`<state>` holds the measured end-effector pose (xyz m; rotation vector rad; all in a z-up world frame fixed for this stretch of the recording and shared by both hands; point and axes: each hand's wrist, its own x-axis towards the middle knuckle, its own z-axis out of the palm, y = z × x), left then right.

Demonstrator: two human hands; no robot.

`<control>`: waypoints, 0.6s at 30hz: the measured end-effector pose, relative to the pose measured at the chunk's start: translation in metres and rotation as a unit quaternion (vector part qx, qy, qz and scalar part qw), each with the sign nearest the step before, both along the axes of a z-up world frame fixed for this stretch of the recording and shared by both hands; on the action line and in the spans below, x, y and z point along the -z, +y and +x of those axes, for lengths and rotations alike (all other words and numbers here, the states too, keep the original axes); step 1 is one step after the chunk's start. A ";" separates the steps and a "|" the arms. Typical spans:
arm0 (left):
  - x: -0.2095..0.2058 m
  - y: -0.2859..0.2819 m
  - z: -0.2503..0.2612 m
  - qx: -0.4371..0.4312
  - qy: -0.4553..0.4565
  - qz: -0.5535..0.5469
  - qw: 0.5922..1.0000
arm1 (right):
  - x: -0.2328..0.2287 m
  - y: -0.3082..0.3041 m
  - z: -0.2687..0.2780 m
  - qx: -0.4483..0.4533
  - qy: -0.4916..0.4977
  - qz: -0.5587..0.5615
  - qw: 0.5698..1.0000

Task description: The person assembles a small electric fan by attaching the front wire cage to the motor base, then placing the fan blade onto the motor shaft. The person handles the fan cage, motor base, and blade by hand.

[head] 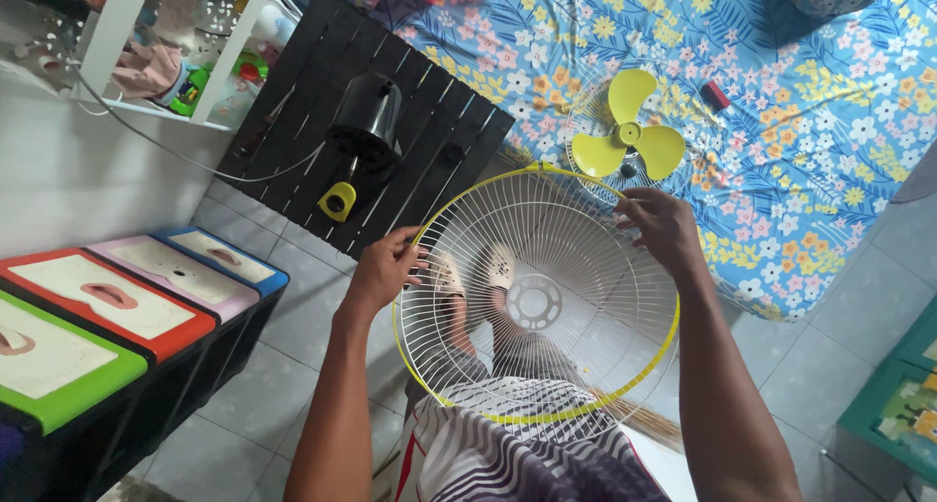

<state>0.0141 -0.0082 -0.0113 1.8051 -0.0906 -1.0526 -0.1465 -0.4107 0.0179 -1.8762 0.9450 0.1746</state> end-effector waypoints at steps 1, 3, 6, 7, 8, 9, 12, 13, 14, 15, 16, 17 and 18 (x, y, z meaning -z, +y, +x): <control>0.000 0.001 0.001 0.004 0.001 0.004 1.000 | -0.001 0.001 0.000 -0.003 -0.002 -0.001 1.000; 0.000 0.002 0.001 0.008 0.001 0.000 1.000 | -0.001 0.003 0.002 -0.010 -0.007 -0.003 1.000; 0.000 0.005 0.000 0.004 0.010 0.000 1.000 | -0.001 0.005 0.004 -0.024 0.015 -0.025 0.999; 0.000 0.005 0.000 0.002 0.015 -0.001 1.000 | -0.001 0.005 0.005 -0.030 0.016 -0.027 0.999; 0.000 0.006 -0.001 0.002 0.016 0.003 1.000 | 0.000 0.005 0.005 -0.037 0.017 -0.030 0.999; 0.000 0.006 -0.001 0.002 0.016 0.007 1.000 | 0.001 0.006 0.005 -0.043 0.018 -0.032 0.998; -0.002 0.006 -0.001 0.010 0.017 0.022 1.000 | 0.003 0.006 0.005 -0.037 0.041 -0.022 0.998; -0.003 0.007 -0.001 0.014 0.017 0.028 0.999 | 0.003 0.006 0.004 -0.034 0.039 -0.019 0.998; -0.003 0.007 -0.001 0.012 0.014 0.023 1.000 | 0.003 0.005 0.003 -0.032 0.036 -0.016 0.999; -0.003 0.007 -0.001 0.011 0.012 0.019 1.000 | 0.003 0.005 0.002 -0.030 0.034 -0.013 0.999; -0.003 0.008 -0.003 0.010 0.010 0.014 1.000 | 0.003 0.006 0.000 -0.033 0.034 -0.010 0.999; -0.002 0.008 -0.003 0.006 0.007 0.012 1.000 | 0.002 0.005 -0.002 -0.035 0.033 -0.007 0.999; -0.002 0.008 -0.005 0.001 0.004 0.010 1.000 | 0.001 0.004 -0.002 -0.038 0.032 -0.005 0.999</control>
